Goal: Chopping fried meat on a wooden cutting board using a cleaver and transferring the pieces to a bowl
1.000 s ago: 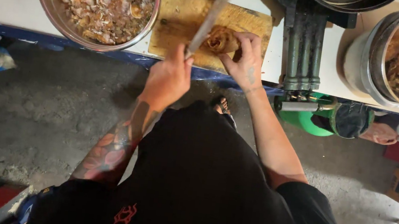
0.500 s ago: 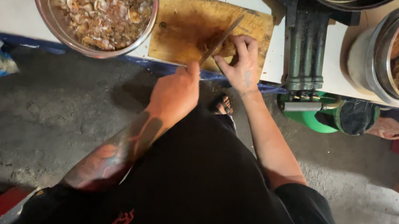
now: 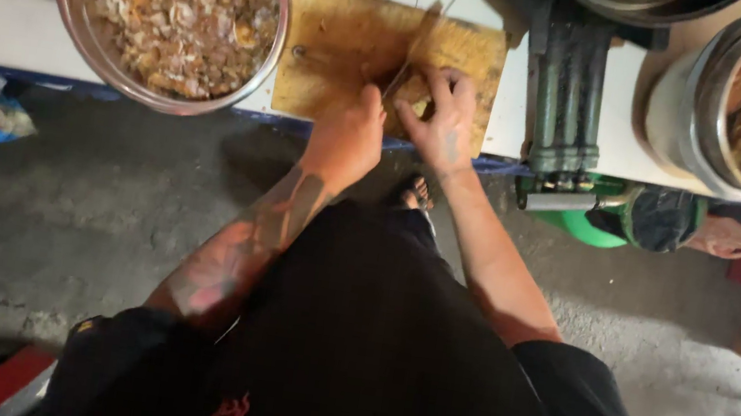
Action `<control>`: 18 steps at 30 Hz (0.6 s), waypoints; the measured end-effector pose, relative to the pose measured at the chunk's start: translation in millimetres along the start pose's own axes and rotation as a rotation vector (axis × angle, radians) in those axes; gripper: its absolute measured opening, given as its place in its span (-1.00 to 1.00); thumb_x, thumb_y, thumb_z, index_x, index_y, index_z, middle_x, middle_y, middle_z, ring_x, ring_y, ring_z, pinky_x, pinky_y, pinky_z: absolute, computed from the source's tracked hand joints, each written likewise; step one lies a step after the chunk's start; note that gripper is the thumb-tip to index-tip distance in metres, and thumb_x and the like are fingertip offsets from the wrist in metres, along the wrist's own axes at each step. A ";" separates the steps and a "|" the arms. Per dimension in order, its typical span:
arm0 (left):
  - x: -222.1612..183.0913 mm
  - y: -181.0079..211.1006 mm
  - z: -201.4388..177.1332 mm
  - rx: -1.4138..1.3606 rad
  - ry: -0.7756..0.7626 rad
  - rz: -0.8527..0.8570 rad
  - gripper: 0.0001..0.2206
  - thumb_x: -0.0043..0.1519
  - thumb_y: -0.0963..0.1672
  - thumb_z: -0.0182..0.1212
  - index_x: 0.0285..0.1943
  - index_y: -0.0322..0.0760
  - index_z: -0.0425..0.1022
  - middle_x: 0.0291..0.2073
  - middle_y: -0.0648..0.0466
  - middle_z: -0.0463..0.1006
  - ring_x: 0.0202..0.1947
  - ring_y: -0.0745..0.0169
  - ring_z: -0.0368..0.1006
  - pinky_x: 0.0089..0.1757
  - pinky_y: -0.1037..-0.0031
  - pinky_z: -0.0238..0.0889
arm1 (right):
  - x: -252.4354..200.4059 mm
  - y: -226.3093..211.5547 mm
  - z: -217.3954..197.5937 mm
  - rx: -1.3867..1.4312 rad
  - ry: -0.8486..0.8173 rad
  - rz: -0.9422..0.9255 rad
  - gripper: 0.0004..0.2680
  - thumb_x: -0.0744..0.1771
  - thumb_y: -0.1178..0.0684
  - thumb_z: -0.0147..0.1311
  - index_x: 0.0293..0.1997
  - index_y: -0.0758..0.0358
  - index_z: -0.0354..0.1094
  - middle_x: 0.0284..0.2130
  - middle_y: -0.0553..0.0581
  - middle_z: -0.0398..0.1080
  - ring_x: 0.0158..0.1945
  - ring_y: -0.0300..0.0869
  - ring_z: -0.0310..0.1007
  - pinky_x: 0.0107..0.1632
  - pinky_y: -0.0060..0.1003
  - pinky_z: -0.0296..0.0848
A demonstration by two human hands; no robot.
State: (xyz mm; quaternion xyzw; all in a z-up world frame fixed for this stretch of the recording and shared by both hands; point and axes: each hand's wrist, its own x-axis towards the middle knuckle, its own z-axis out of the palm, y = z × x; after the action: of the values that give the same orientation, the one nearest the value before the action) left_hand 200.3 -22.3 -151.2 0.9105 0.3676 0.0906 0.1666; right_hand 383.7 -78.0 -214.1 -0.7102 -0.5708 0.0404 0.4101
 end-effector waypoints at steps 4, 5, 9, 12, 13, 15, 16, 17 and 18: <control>-15.8 4.9 -37.0 -0.262 -0.310 -0.192 -0.73 0.45 -0.04 -0.26 0.12 -0.32 0.16 -0.37 -0.30 0.61 -0.31 -0.49 0.60 -0.25 -0.21 0.42 | 0.8 -6.0 -5.6 -0.039 0.005 0.023 -0.55 0.15 -0.05 0.50 0.11 0.11 0.47 -0.07 0.22 0.30 -0.01 0.17 0.42 0.09 0.01 0.42; -17.6 1.9 -32.7 -0.203 -0.333 -0.202 -0.73 0.45 -0.04 -0.24 0.16 -0.32 0.15 -0.36 -0.31 0.61 -0.30 -0.47 0.61 -0.24 -0.18 0.43 | -0.5 -4.3 -6.2 -0.019 -0.017 0.028 -0.55 0.17 -0.08 0.49 0.13 0.09 0.46 -0.06 0.21 0.30 0.00 0.15 0.41 0.11 -0.01 0.41; 23.0 -10.5 -4.0 -0.170 -0.208 -0.174 -0.68 0.43 -0.06 -0.15 0.23 -0.41 0.13 -0.32 -0.29 0.63 -0.24 -0.38 0.64 -0.21 -0.13 0.48 | -0.2 -11.1 -6.8 -0.023 -0.050 0.007 -0.53 0.15 -0.11 0.53 0.12 0.05 0.46 -0.10 0.17 0.34 -0.02 0.12 0.43 0.09 -0.01 0.41; 22.2 -9.1 -6.8 -0.078 -0.184 -0.100 -0.63 0.41 -0.04 -0.10 0.25 -0.43 0.18 -0.33 -0.27 0.62 -0.30 -0.36 0.64 -0.27 -0.14 0.49 | -2.2 -27.6 -13.2 -0.042 0.088 0.183 -0.47 0.23 -0.07 0.45 0.32 -0.04 0.24 -0.03 0.16 0.31 0.10 0.09 0.43 0.18 0.00 0.42; 14.9 -6.0 -18.5 -0.085 -0.187 -0.105 -0.63 0.41 -0.04 -0.10 0.25 -0.43 0.18 -0.33 -0.27 0.62 -0.30 -0.36 0.64 -0.27 -0.14 0.49 | -6.4 -25.0 -17.7 -0.046 0.079 0.183 -0.47 0.23 -0.07 0.45 0.32 -0.04 0.24 -0.03 0.16 0.31 0.10 0.09 0.43 0.18 0.00 0.42; 9.1 -3.3 -42.7 -0.151 -0.069 -0.084 -0.79 0.39 -0.06 0.07 -0.10 -0.29 0.23 -0.42 -0.19 0.59 -0.46 -0.48 0.47 -0.42 -0.13 0.23 | -7.1 -16.5 -23.5 0.008 0.026 0.183 -0.48 0.37 -0.10 0.15 0.46 0.22 -0.01 0.30 0.36 0.12 0.40 0.19 0.09 0.42 0.09 0.20; 4.9 -5.8 -48.7 -0.150 -0.064 -0.080 -0.79 0.39 -0.06 0.07 -0.10 -0.29 0.23 -0.42 -0.19 0.59 -0.46 -0.48 0.47 -0.42 -0.13 0.23 | -1.5 -16.6 -25.9 0.007 0.032 0.179 -0.48 0.37 -0.10 0.15 0.46 0.22 -0.01 0.30 0.36 0.12 0.40 0.19 0.09 0.42 0.09 0.20; -3.1 -8.2 -54.6 -0.166 0.002 -0.074 -0.80 0.39 -0.07 0.08 -0.09 -0.30 0.25 -0.40 -0.18 0.54 -0.49 -0.38 0.44 -0.43 -0.08 0.22 | 0.2 -18.5 -28.2 0.161 0.108 0.114 -0.62 0.38 0.12 0.11 0.35 0.31 0.11 0.27 0.30 0.08 0.36 0.11 0.15 0.41 -0.01 0.34; -11.4 -10.7 -60.4 -0.182 0.067 -0.067 -0.81 0.39 -0.08 0.10 -0.08 -0.30 0.27 -0.39 -0.16 0.50 -0.51 -0.28 0.41 -0.44 -0.03 0.21 | 1.7 -20.6 -30.3 0.314 0.185 0.048 -0.73 0.38 0.34 0.08 0.24 0.40 0.24 0.25 0.24 0.04 0.31 0.02 0.22 0.40 -0.11 0.48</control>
State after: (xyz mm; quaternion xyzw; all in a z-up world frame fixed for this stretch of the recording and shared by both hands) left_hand 168.0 -8.7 -99.6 0.8751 0.3935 0.1486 0.2392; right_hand 384.2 -92.5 -180.4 -0.6513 -0.5004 0.0734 0.5657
